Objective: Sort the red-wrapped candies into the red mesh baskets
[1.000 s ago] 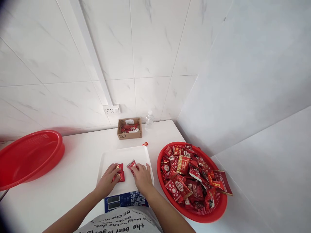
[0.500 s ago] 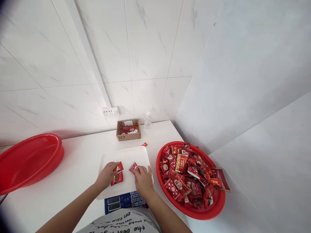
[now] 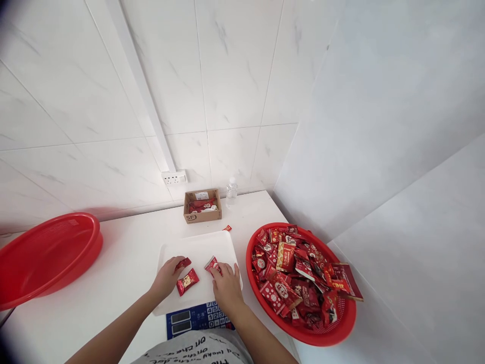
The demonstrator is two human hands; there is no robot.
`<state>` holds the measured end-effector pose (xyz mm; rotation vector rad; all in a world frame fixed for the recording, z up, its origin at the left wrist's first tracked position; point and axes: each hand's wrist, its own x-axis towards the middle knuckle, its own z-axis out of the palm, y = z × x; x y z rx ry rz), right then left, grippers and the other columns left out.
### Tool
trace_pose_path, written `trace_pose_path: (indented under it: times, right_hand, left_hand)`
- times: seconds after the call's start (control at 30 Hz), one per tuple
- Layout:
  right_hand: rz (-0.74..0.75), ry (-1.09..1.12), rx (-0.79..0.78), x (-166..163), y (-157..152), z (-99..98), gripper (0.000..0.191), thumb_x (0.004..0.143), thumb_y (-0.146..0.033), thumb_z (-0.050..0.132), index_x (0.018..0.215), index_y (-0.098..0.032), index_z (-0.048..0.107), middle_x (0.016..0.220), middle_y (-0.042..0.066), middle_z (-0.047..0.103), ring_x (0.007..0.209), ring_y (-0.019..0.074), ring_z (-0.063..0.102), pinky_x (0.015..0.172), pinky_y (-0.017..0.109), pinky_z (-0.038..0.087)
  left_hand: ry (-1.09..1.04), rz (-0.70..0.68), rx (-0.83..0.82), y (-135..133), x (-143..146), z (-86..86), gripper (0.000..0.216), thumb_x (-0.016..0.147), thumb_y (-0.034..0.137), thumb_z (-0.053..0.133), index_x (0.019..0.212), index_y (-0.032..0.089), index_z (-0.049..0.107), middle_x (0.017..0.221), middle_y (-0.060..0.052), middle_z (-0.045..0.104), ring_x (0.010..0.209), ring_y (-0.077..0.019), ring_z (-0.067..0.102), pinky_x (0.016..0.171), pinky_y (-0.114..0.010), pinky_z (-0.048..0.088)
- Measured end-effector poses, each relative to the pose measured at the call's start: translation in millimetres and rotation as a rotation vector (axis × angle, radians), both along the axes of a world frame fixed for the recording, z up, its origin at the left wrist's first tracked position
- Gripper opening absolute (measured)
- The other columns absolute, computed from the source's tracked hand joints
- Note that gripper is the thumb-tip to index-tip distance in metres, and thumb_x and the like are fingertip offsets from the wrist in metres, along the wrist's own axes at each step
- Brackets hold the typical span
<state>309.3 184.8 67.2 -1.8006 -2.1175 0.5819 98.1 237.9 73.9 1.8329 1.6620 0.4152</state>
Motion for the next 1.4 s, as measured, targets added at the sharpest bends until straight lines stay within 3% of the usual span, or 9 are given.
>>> trace_pose_path:
  times: [0.17, 0.27, 0.37, 0.47, 0.57, 0.67, 0.77, 1.1, 1.4]
  right_hand:
    - [-0.006, 0.000, 0.000, 0, -1, -4.7, 0.042, 0.080, -0.015, 0.043, 0.118, -0.029, 0.054, 0.124, 0.007, 0.052, 0.117, 0.0229, 0.043, 0.104, 0.048, 0.015]
    - [-0.021, 0.005, 0.031, -1, -2, -7.1, 0.039, 0.081, -0.017, 0.044, 0.117, -0.028, 0.055, 0.124, 0.008, 0.052, 0.117, 0.0244, 0.043, 0.104, 0.050, 0.016]
    - [-0.024, 0.062, 0.145, -5, -5, -1.4, 0.033, 0.085, -0.026, 0.044, 0.115, -0.026, 0.056, 0.125, 0.009, 0.051, 0.119, 0.0264, 0.040, 0.103, 0.050, 0.018]
    - [0.045, 0.239, 0.208, -11, -10, 11.9, 0.032, 0.089, -0.036, 0.036, 0.110, -0.023, 0.058, 0.111, 0.009, 0.058, 0.107, 0.0227, 0.048, 0.094, 0.040, 0.033]
    - [0.039, 0.376, 0.065, -18, -16, 21.8, 0.037, 0.090, -0.042, 0.032, 0.086, -0.019, 0.061, 0.084, 0.006, 0.062, 0.082, 0.0173, 0.054, 0.073, 0.028, 0.040]
    - [0.019, 0.436, -0.136, -21, -21, 21.1, 0.045, 0.088, -0.050, 0.032, 0.064, -0.018, 0.053, 0.062, 0.001, 0.054, 0.061, 0.0127, 0.047, 0.057, 0.023, 0.034]
    - [0.021, 0.512, -0.228, -22, -26, 15.5, 0.048, 0.085, -0.055, 0.032, 0.055, -0.018, 0.043, 0.053, -0.003, 0.042, 0.054, 0.0101, 0.038, 0.051, 0.022, 0.026]
    - [-0.166, 0.693, -0.208, -20, -29, 20.8, 0.051, 0.080, -0.065, 0.032, 0.054, -0.020, 0.031, 0.053, -0.005, 0.033, 0.054, 0.0098, 0.032, 0.051, 0.024, 0.024]
    - [-0.066, 1.052, -0.651, -19, -37, 26.1, 0.059, 0.070, -0.076, 0.036, 0.062, -0.018, 0.045, 0.048, -0.005, 0.037, 0.041, 0.0069, 0.028, 0.044, 0.022, 0.020]
  left_hand:
    - [-0.154, 0.101, 0.058, -9, -5, 8.0, 0.031, 0.083, 0.029, 0.039, 0.108, 0.021, 0.055, 0.110, -0.007, 0.060, 0.101, -0.0206, 0.054, 0.089, -0.034, 0.041]
    - [-0.257, 0.150, 0.007, -18, -2, 18.5, 0.031, 0.082, 0.032, 0.042, 0.108, 0.021, 0.054, 0.110, -0.006, 0.061, 0.100, -0.0211, 0.055, 0.088, -0.034, 0.041]
    - [-0.397, 0.091, -0.112, -32, 5, 27.7, 0.029, 0.080, 0.034, 0.045, 0.104, 0.020, 0.055, 0.098, -0.005, 0.065, 0.090, -0.0200, 0.058, 0.081, -0.032, 0.043]
    - [-0.484, 0.000, -0.233, -48, 16, 33.0, 0.023, 0.077, 0.034, 0.050, 0.094, 0.019, 0.056, 0.078, -0.001, 0.064, 0.071, -0.0168, 0.056, 0.066, -0.028, 0.042]
    - [-0.545, -0.098, -0.321, -62, 26, 37.8, 0.020, 0.074, 0.033, 0.056, 0.087, 0.019, 0.056, 0.073, 0.001, 0.061, 0.068, -0.0147, 0.052, 0.063, -0.026, 0.039]
    - [-0.629, -0.152, -0.405, -70, 31, 44.0, 0.024, 0.073, 0.037, 0.059, 0.087, 0.018, 0.057, 0.074, 0.000, 0.060, 0.068, -0.0137, 0.051, 0.064, -0.026, 0.038]
    - [-0.675, -0.166, -0.461, -73, 32, 46.8, 0.029, 0.072, 0.043, 0.060, 0.086, 0.017, 0.055, 0.074, 0.000, 0.058, 0.067, -0.0127, 0.050, 0.063, -0.025, 0.037]
    - [-0.610, -0.032, -0.564, -81, 36, 41.2, 0.051, 0.072, 0.069, 0.043, 0.063, 0.019, 0.046, 0.050, 0.005, 0.046, 0.050, -0.0111, 0.039, 0.052, -0.025, 0.030]
    - [-0.784, 0.006, -0.631, -84, 40, 53.6, 0.052, 0.069, 0.069, 0.048, 0.060, 0.017, 0.049, 0.049, 0.004, 0.046, 0.049, -0.0096, 0.036, 0.053, -0.024, 0.027]
